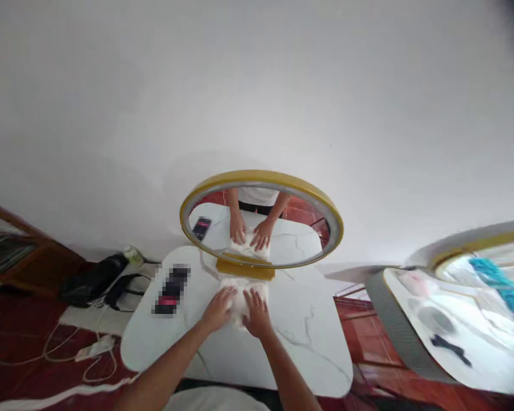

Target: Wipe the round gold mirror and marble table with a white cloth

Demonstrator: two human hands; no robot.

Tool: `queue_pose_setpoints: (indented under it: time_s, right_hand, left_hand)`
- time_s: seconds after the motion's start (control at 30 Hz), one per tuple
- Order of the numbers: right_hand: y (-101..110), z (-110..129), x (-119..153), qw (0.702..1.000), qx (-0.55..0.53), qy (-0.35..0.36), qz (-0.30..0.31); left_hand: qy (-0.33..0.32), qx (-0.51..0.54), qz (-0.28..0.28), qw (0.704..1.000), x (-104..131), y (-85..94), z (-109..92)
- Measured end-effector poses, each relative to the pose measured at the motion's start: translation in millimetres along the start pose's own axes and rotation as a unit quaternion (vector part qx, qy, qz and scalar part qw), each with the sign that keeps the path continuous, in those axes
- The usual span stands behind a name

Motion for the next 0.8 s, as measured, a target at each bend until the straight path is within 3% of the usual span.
queue_pose_setpoints:
  time_s: [0.2,0.37,0.57,0.7,0.8]
  right_hand:
    - [-10,1,18,1.0,-0.005,0.005,0.006]
    - [-33,2,45,0.999,-0.017,0.028,0.002]
    - [-60,-1,87,0.997,-0.038,0.061,0.023]
    - [-64,-2,104,0.995,-0.056,0.072,0.035]
    - [-60,1,100,0.994,-0.079,0.07,0.019]
  left_hand:
    - [0.04,0.0,0.015,0.999,19,-7.3,-10]
    - [0.068,-0.007,0.065,0.996,49,-18.4,-21]
    - [0.055,0.024,0.125,0.99,80,-38.7,-26]
    - [0.043,0.079,0.141,0.986,87,-52.2,-24]
    - [0.051,0.146,0.126,0.98,83,-53.7,-26]
Point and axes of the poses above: each hand's wrist, its own x-axis away from the middle knuckle, its own y-axis out of the back of the hand, z = x × y, the point moved 3 cm from there along -x, towards the middle knuckle, and after that the axes turned 15 degrees about z, right-handed, at the moved point
